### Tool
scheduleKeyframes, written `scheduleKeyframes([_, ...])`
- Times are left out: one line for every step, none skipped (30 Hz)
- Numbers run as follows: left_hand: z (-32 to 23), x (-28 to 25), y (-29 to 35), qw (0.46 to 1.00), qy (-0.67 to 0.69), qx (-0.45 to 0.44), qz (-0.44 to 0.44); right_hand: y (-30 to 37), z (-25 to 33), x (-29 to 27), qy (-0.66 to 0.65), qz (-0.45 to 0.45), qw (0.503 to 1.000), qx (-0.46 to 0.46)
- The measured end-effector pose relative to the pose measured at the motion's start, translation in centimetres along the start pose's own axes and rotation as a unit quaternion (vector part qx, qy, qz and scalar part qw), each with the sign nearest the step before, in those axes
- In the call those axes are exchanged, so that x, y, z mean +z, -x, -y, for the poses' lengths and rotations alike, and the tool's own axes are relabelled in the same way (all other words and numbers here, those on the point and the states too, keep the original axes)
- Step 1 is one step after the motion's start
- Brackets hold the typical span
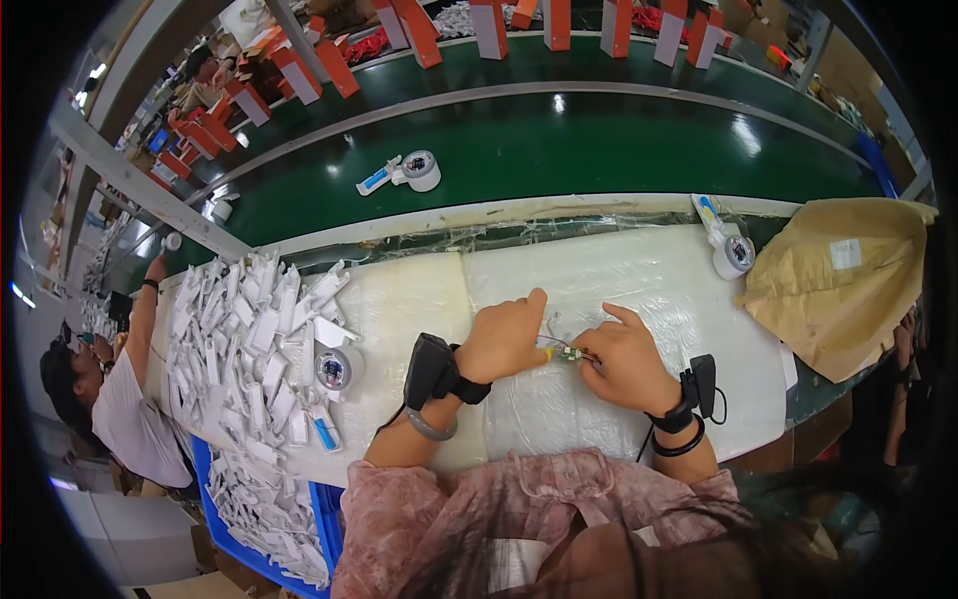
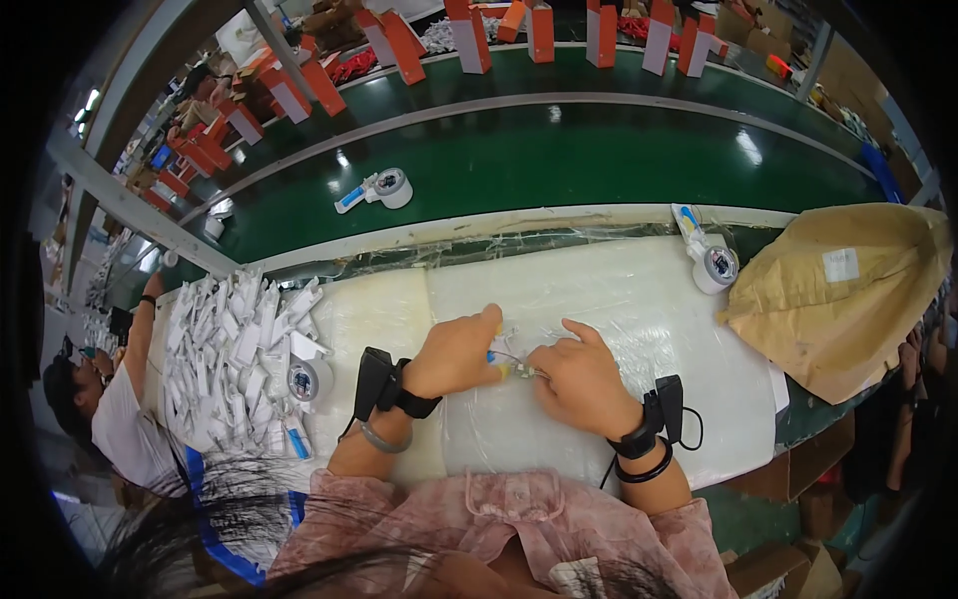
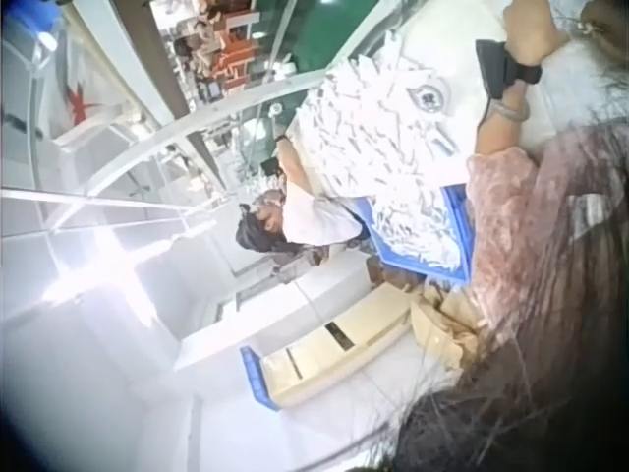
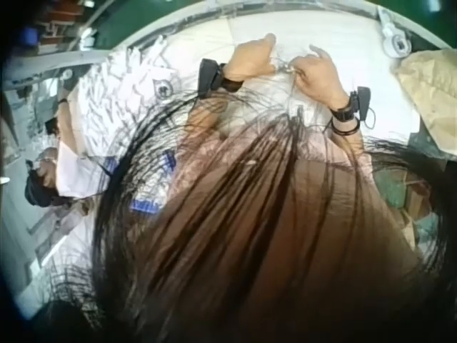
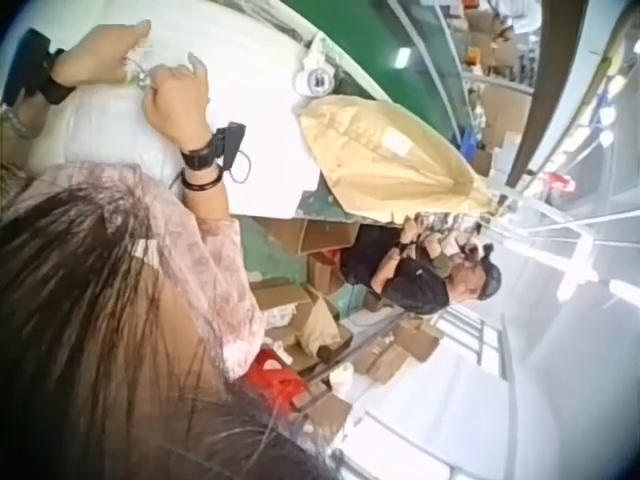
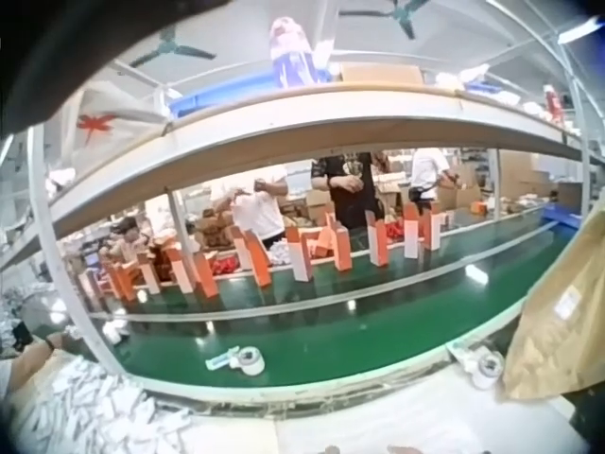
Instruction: The person assembles a handheld fan by inserting a battery and motor into the plastic housing, connecting the wires, and snapping the casing together. They then place the completed fan onto the conveyor belt and pick up new components to repeat the process.
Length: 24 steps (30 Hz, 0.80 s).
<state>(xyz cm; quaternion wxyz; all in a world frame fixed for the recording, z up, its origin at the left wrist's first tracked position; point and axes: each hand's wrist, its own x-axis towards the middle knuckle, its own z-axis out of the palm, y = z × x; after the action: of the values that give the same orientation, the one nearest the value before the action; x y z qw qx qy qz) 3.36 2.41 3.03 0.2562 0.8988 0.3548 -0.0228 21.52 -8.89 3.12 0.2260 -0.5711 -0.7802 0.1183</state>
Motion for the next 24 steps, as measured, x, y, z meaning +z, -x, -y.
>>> scheduleKeyframes([0.1, -0.1, -0.1, 1.000, -0.001, 0.000, -0.001, 0.1, -0.1, -0.2, -0.072, -0.006, 0.997, 0.020])
scheduleKeyframes([0.3, 0.0, -0.2, 0.998, 0.044, 0.002, -0.050, 0.1, -0.2, -0.4, -0.145, -0.011, 0.989, 0.040])
scheduleKeyframes([0.5, 0.1, -0.3, 0.991, 0.090, 0.001, -0.100, 0.1, -0.2, -0.7, -0.145, -0.011, 0.989, 0.038])
scheduleKeyframes([1.0, 0.3, -0.5, 0.991, 0.089, 0.000, -0.101, 0.1, -0.1, -1.0, -0.172, -0.006, 0.985, 0.029])
scheduleKeyframes([1.7, 0.6, -0.7, 0.978, 0.108, 0.078, -0.158, 0.1, 0.0, -1.1, -0.198, -0.001, 0.980, 0.021])
scheduleKeyframes([1.8, 0.3, -0.9, 0.956, 0.127, 0.157, -0.211, 0.1, -0.1, -1.1, -0.198, -0.002, 0.980, 0.022])
scheduleKeyframes([1.7, 0.1, -0.9, 0.956, 0.126, 0.158, -0.211, 0.0, -0.2, -1.1, -0.206, -0.011, 0.978, 0.016])
scheduleKeyframes([1.6, -0.1, -0.8, 0.961, 0.178, 0.123, -0.169, 0.0, -0.2, -1.0, -0.213, -0.020, 0.977, 0.010])
scheduleKeyframes([1.3, -0.5, -0.7, 0.961, 0.230, 0.088, -0.127, 0.0, -0.3, -0.9, -0.213, -0.021, 0.977, 0.011])
scheduleKeyframes([1.0, -0.8, -0.6, 0.961, 0.229, 0.089, -0.126, 0.0, -0.2, -0.7, -0.200, -0.042, 0.978, 0.040])
scheduleKeyframes([0.7, -1.0, -0.6, 0.953, 0.284, 0.048, -0.092, 0.0, -0.2, -0.5, -0.188, -0.062, 0.978, 0.069])
scheduleKeyframes([0.4, -1.2, -0.5, 0.940, 0.337, 0.007, -0.058, 0.0, -0.1, -0.3, -0.187, -0.063, 0.978, 0.071])
scheduleKeyframes([0.1, -1.6, -0.3, 0.939, 0.338, 0.008, -0.056, 0.1, 0.0, -0.1, -0.154, -0.110, 0.978, 0.090])
scheduleKeyframes([-0.2, -2.1, -0.2, 0.934, 0.356, 0.000, -0.038, 0.1, 0.1, 0.1, -0.120, -0.156, 0.974, 0.109])
scheduleKeyframes([-0.3, -2.3, -0.1, 0.928, 0.373, -0.009, -0.020, 0.1, 0.2, 0.2, -0.119, -0.156, 0.974, 0.111])
scheduleKeyframes([-0.3, -2.2, -0.1, 0.928, 0.373, -0.008, -0.018, -0.1, 0.2, 0.3, -0.122, -0.185, 0.967, 0.123])
scheduleKeyframes([-0.3, -1.9, -0.1, 0.905, 0.425, 0.007, -0.010, -0.1, 0.2, 0.3, -0.124, -0.214, 0.959, 0.135])
scheduleKeyframes([-0.1, -1.7, -0.2, 0.879, 0.476, 0.022, -0.002, -0.2, 0.2, 0.3, -0.124, -0.214, 0.959, 0.136])
scheduleKeyframes([0.2, -1.3, -0.4, 0.879, 0.475, 0.022, -0.001, -0.2, 0.1, 0.3, -0.107, -0.234, 0.960, 0.115])
scheduleKeyframes([0.7, -0.7, -0.7, 0.855, 0.516, 0.059, -0.008, -0.3, 0.1, 0.3, -0.090, -0.253, 0.959, 0.093])
scheduleKeyframes([0.8, -0.5, -0.9, 0.826, 0.554, 0.097, -0.014, -0.3, 0.1, 0.3, -0.089, -0.254, 0.959, 0.095])
scheduleKeyframes([0.7, -0.2, -0.9, 0.826, 0.555, 0.097, -0.012, -0.4, 0.2, 0.3, -0.090, -0.270, 0.955, 0.078])
scheduleKeyframes([0.4, 0.0, -0.8, 0.808, 0.584, 0.079, -0.017, -0.4, 0.2, 0.3, -0.091, -0.287, 0.952, 0.062])
scheduleKeyframes([0.1, 0.3, -0.8, 0.788, 0.612, 0.060, -0.021, -0.4, 0.2, 0.4, -0.090, -0.287, 0.951, 0.064])
